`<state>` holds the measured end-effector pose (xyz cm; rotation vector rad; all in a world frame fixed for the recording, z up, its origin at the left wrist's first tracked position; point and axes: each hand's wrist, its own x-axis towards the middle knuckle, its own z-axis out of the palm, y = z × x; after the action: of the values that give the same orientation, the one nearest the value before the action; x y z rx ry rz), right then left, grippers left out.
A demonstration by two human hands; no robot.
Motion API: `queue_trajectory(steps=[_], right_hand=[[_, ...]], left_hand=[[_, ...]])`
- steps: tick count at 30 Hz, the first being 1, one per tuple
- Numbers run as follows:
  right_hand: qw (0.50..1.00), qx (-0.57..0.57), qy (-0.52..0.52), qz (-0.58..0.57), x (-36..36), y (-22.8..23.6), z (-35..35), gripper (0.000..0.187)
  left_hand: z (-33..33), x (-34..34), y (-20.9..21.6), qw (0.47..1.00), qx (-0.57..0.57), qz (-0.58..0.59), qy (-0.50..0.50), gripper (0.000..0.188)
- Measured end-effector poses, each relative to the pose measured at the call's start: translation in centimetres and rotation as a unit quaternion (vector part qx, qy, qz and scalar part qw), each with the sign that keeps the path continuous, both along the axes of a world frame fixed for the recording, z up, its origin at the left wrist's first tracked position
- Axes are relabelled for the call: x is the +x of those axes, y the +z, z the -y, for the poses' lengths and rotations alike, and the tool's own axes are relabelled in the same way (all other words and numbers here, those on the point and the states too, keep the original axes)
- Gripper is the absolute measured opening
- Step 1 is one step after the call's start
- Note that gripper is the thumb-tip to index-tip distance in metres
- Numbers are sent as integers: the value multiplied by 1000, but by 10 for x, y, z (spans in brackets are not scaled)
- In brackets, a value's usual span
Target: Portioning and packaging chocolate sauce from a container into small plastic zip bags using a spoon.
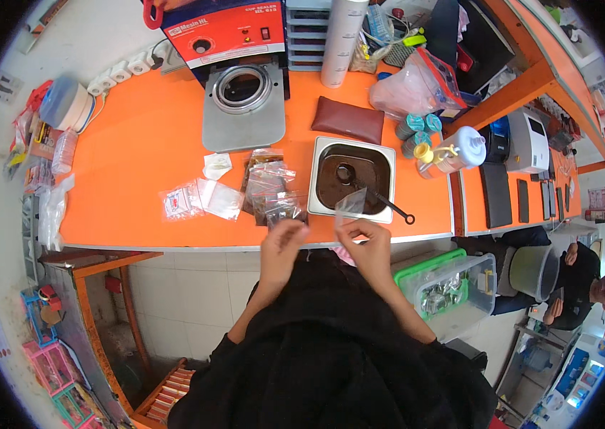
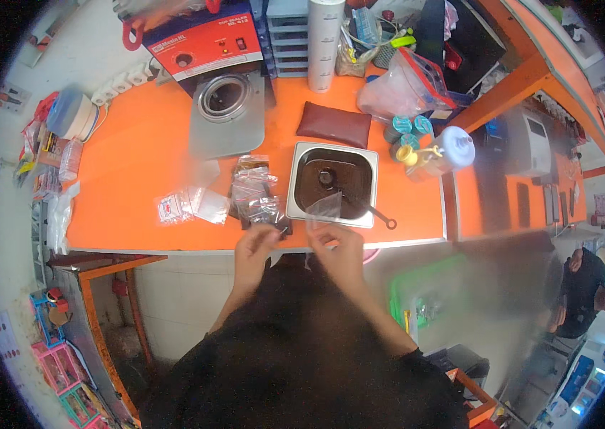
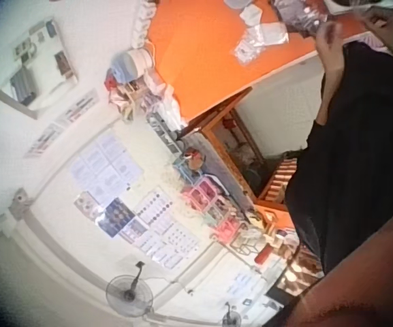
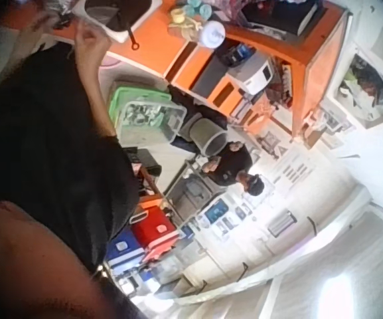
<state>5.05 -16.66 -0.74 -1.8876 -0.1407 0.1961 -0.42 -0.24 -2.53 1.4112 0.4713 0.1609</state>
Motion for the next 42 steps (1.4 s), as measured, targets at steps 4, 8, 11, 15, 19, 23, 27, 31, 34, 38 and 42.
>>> queue_trajectory(steps=[4, 8, 11, 15, 19, 23, 27, 31, 34, 38, 42], right_hand=[[999, -11, 41, -21, -10, 11, -5, 10], [997, 12, 62, -48, -14, 1, -2, 11], [995, 8, 80, -66, -14, 2, 0, 12], [994, 76, 69, -24, -14, 6, 0, 15], [997, 23, 41, -58, -14, 19, 1, 22], [986, 75, 83, -121, -16, 25, 0, 32], [987, 44, 105, -115, -15, 23, -2, 33], [979, 103, 109, -134, -11, 8, -1, 26], [976, 98, 131, -147, -8, -1, 1, 25], [950, 173, 123, -230, -5, -2, 1, 23], [950, 149, 148, -230, -1, -6, 6, 18]], left_hand=[[13, 7, 12, 990, 40, -22, -134, 16], [12, 10, 10, 979, -43, -68, -186, 18], [9, 9, 6, 973, -62, -82, -206, 20], [6, 10, 5, 966, -154, -107, -177, 19], [8, 10, 7, 961, -160, -139, -178, 16], [7, 16, 9, 957, -147, -134, -211, 13], [7, 18, 4, 970, -64, -84, -217, 13], [5, 21, -1, 974, -67, -55, -211, 11], [2, 22, -6, 973, -63, -42, -216, 12], [-3, 24, -6, 966, -39, -35, -252, 12], [-6, 27, 1, 953, -17, -44, -298, 15]])
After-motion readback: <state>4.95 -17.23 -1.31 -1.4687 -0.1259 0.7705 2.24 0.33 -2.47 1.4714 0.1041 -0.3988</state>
